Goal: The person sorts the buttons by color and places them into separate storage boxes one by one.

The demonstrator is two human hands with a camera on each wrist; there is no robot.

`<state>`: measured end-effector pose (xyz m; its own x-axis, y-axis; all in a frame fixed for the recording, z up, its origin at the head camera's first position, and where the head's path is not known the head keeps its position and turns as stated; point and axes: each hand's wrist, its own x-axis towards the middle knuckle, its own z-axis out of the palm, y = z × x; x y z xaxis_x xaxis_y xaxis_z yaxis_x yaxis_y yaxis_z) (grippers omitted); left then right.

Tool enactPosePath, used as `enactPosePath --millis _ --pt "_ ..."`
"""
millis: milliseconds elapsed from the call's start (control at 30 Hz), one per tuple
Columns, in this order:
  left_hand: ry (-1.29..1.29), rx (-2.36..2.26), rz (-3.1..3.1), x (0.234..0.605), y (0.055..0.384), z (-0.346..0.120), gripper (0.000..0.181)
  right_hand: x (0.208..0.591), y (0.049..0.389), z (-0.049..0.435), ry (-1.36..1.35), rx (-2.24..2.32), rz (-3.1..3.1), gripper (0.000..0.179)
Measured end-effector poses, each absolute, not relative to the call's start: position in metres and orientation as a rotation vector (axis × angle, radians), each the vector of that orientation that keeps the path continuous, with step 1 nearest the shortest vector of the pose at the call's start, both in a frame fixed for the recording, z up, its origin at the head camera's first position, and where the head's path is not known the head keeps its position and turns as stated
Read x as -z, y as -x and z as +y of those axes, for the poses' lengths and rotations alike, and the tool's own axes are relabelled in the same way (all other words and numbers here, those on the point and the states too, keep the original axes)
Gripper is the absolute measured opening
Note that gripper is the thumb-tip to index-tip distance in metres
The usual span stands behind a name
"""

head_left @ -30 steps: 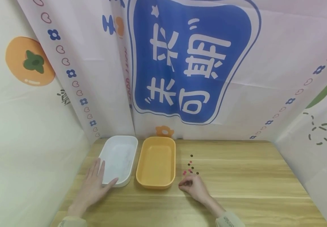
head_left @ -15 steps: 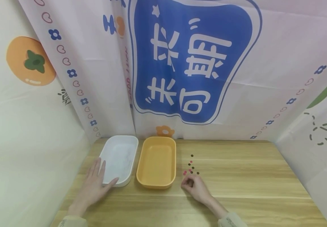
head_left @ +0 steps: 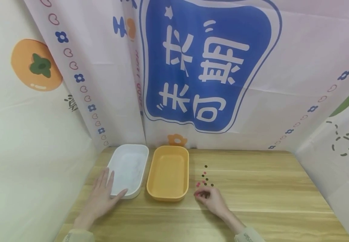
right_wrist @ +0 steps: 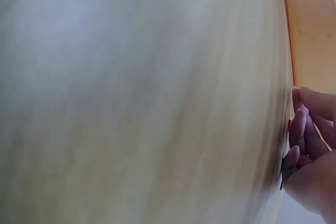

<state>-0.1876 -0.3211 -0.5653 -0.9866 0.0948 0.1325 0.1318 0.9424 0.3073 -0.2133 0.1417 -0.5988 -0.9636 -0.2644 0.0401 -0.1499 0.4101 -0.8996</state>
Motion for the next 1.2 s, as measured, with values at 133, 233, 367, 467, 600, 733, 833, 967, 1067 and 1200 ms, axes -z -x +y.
enactPosePath --millis 133,233,367,467,600,733,833,967,1067,1200 --pt "0.175 0.479 -2.993 0.565 0.187 -0.321 0.107 0.598 0.213 0.142 0.321 1.626 2.543 0.015" --pt "0.176 0.473 -2.995 0.564 0.187 -0.321 0.108 0.594 0.213 0.143 0.261 1.643 2.546 0.016" --pt "0.174 0.487 -2.994 0.562 0.188 -0.320 0.108 0.586 0.213 0.145 0.184 1.663 2.552 0.017" --pt "0.171 0.501 -2.994 0.562 0.188 -0.319 0.108 0.577 0.212 0.147 0.140 1.679 2.566 0.017" --pt "0.167 0.505 -2.993 0.562 0.188 -0.319 0.108 0.564 0.213 0.147 0.157 1.717 2.595 0.017" --pt "0.166 0.510 -2.997 0.562 0.187 -0.319 0.108 0.553 0.213 0.145 0.220 1.787 2.554 0.019" --pt "0.165 0.515 -3.000 0.562 0.187 -0.320 0.108 0.546 0.213 0.141 0.249 1.794 2.562 0.018" --pt "0.164 0.508 -3.004 0.562 0.188 -0.320 0.109 0.539 0.214 0.134 0.276 1.796 2.603 0.018" --pt "0.165 0.508 -3.006 0.562 0.189 -0.320 0.109 0.537 0.214 0.128 0.299 1.814 2.604 0.019" --pt "0.169 0.521 -3.004 0.561 0.188 -0.320 0.109 0.535 0.214 0.118 0.335 1.834 2.610 0.017"
